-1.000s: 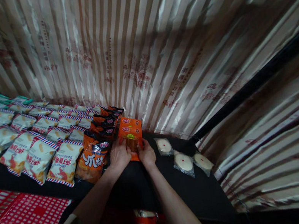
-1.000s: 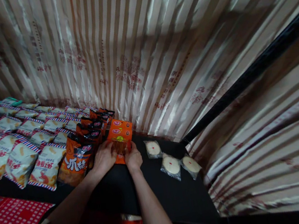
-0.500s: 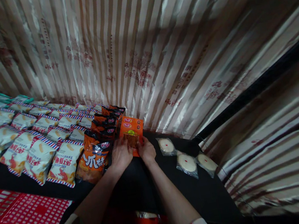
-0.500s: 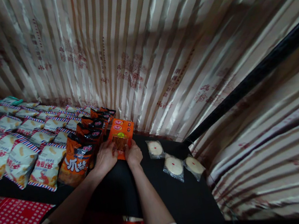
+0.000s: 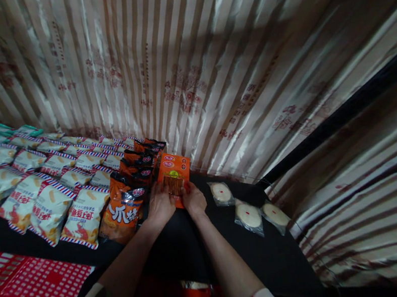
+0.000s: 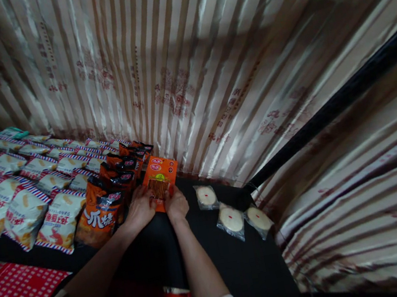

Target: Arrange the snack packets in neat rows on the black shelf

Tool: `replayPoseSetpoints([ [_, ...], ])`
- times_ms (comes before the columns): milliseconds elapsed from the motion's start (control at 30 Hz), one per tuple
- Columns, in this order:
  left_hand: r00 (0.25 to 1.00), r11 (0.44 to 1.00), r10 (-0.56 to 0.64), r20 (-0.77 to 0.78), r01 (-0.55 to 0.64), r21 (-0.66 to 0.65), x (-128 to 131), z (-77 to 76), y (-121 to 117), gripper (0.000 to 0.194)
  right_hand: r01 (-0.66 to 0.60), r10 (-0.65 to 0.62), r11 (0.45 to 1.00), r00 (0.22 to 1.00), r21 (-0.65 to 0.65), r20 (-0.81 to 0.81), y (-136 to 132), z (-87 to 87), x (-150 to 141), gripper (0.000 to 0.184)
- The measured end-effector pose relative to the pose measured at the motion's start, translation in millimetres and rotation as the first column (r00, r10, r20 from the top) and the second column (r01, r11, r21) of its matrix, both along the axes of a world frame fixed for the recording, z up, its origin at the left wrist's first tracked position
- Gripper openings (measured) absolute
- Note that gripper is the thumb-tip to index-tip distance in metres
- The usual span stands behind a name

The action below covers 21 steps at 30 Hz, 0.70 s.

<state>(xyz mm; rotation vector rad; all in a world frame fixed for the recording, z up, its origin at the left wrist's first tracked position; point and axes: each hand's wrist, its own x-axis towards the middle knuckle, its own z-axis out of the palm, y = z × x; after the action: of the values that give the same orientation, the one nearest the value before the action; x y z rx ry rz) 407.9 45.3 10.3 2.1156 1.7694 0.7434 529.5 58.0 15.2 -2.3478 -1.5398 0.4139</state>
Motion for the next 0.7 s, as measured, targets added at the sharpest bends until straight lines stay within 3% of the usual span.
replayPoseSetpoints([
  [433,0.998,0.999,-0.027,0.063,0.028,-0.019,-1.0,-2.7,1.1,0.04,0.0,-0.008,0.989,0.998,0.146,0.055,-8.8,-9.1,-9.0,0.036],
  [700,1.0,1.0,-0.006,0.008,0.006,-0.025,-0.4,-1.6,0.6,0.04,-0.043,0.032,0.983,0.998,0.18,0.062,-8.0,-14.4,-6.7,0.033],
])
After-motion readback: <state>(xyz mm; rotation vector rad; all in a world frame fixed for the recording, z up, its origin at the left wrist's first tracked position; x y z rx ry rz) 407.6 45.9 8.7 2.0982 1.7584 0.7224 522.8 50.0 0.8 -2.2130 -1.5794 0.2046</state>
